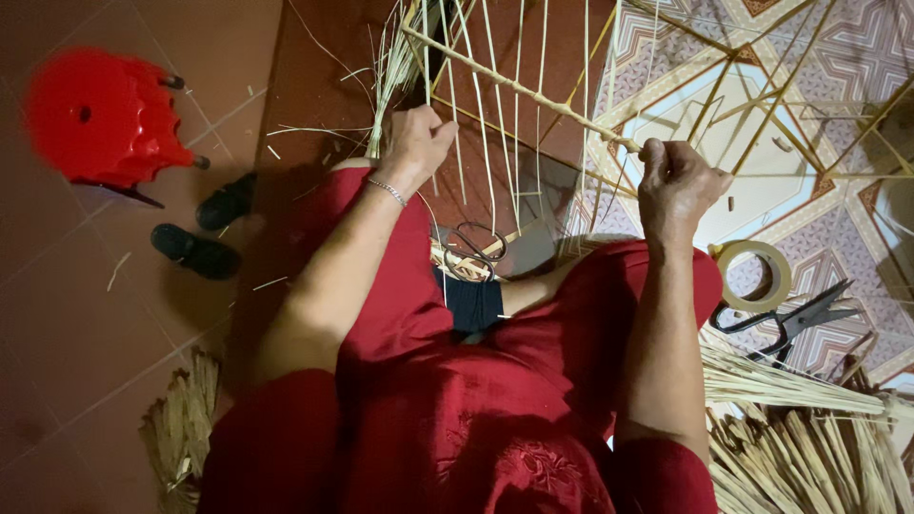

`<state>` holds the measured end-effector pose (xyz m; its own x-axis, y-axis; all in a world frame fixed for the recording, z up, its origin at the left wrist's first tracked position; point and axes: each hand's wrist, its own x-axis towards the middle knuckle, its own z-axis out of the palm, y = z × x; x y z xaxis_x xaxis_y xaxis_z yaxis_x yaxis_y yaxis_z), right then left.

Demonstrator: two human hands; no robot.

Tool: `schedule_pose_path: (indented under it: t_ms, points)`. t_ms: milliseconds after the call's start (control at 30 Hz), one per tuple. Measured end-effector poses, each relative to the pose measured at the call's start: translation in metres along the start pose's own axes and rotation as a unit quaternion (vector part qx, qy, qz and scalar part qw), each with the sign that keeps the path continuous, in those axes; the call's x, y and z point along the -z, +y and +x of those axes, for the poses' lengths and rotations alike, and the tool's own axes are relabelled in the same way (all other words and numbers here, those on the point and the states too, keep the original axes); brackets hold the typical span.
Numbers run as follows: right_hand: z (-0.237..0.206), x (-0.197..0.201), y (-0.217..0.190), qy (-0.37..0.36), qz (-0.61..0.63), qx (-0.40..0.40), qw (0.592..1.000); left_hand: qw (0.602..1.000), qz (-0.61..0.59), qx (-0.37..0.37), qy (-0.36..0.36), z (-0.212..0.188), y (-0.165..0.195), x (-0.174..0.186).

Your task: The person weaves thin bamboo strips into a partially built basket frame, threading each strip through the existing structure by hand. The person repeatedly picks up new strips, aligns them, and weaves them into the frame.

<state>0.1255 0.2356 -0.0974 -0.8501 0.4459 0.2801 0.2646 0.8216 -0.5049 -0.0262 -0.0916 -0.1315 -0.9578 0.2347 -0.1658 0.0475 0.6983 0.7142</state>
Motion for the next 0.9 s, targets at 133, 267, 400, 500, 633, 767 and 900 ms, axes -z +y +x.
schedule_pose_path:
  t_ms: [133,267,400,500,633,767,900]
  points:
    - [0.0,-0.001,0.002,0.004,0.01,0.013,1.0,0.996,-0.045,-0.07,0.014,0.005,-0.004,-0.012]
    - [0.001,-0.002,0.005,0.004,0.011,0.005,1.0,0.992,-0.037,-0.116,0.045,0.006,-0.007,-0.014]
    - [0.0,-0.003,0.006,0.008,0.013,0.012,1.0,0.994,-0.014,-0.111,0.008,-0.004,-0.007,-0.017]
    - [0.0,-0.003,0.006,0.009,0.01,0.011,1.0,0.997,-0.008,-0.071,-0.022,-0.007,-0.001,-0.013]
    - [-0.001,-0.001,0.004,0.005,0.013,0.01,1.0,0.998,-0.021,-0.041,0.043,-0.004,-0.001,0.001]
    - [-0.001,0.0,0.002,0.012,0.011,0.02,1.0,0.986,-0.056,-0.095,0.127,0.006,-0.009,0.009]
    - [-0.001,-0.001,0.002,0.01,0.014,0.005,1.0,0.998,-0.035,0.043,-0.01,0.009,-0.01,0.003]
